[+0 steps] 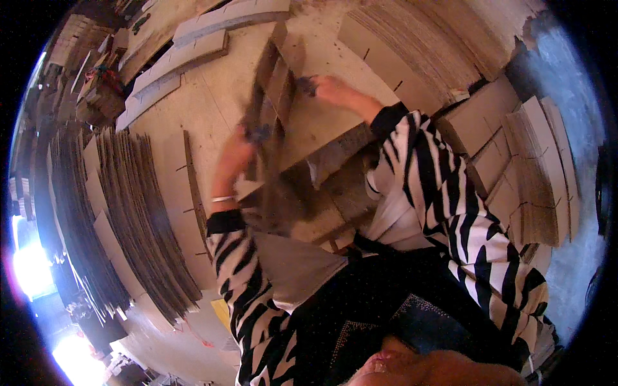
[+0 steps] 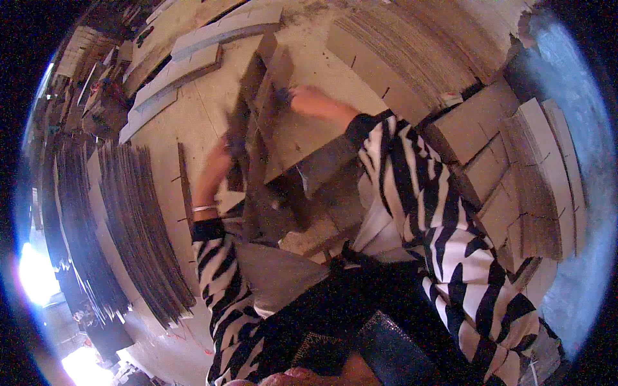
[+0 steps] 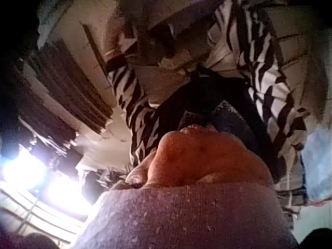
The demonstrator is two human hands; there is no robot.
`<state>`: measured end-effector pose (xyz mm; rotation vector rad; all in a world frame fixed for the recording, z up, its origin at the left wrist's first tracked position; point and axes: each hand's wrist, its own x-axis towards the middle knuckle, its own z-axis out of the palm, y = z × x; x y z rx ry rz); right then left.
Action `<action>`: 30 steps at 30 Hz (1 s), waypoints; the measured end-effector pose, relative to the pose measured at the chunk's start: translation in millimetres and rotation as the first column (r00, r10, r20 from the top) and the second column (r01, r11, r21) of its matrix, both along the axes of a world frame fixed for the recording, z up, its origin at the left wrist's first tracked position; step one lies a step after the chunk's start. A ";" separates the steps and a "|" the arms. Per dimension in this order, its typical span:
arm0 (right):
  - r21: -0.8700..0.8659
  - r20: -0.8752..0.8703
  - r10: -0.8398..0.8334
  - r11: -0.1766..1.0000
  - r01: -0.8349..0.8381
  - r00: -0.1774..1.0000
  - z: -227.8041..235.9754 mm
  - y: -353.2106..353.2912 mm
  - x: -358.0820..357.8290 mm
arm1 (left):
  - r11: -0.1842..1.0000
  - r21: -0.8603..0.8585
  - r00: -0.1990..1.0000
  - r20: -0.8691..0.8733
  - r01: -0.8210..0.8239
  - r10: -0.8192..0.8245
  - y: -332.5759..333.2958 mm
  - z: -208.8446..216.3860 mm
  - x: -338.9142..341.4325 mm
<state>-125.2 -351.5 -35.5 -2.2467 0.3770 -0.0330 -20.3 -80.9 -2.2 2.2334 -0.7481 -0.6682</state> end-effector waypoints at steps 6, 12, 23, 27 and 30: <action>-0.051 0.090 0.079 0.996 -0.075 0.993 33.4 -18.5 -10.8 | 0.997 -0.052 0.977 0.207 0.062 -0.050 -50.0 -0.8 -48.7; -0.678 0.177 -0.343 0.637 0.367 0.923 46.3 -75.4 -122.2 | 0.865 -0.497 0.980 0.127 -0.069 0.151 24.9 59.8 -17.8; -0.288 0.252 -0.532 0.756 0.588 0.808 -72.5 -201.3 -166.6 | 0.832 0.032 0.021 0.999 -0.553 -0.024 229.5 227.0 -10.4; -0.224 0.340 -0.497 0.781 0.582 0.798 -57.8 -182.7 -168.3 | 0.450 0.376 0.317 0.926 -0.810 -0.204 333.4 139.5 4.6; -0.219 0.359 -0.372 0.858 0.465 0.856 -33.1 -155.6 -149.7 | 0.473 0.451 0.428 0.889 -0.757 -0.162 372.7 105.6 10.1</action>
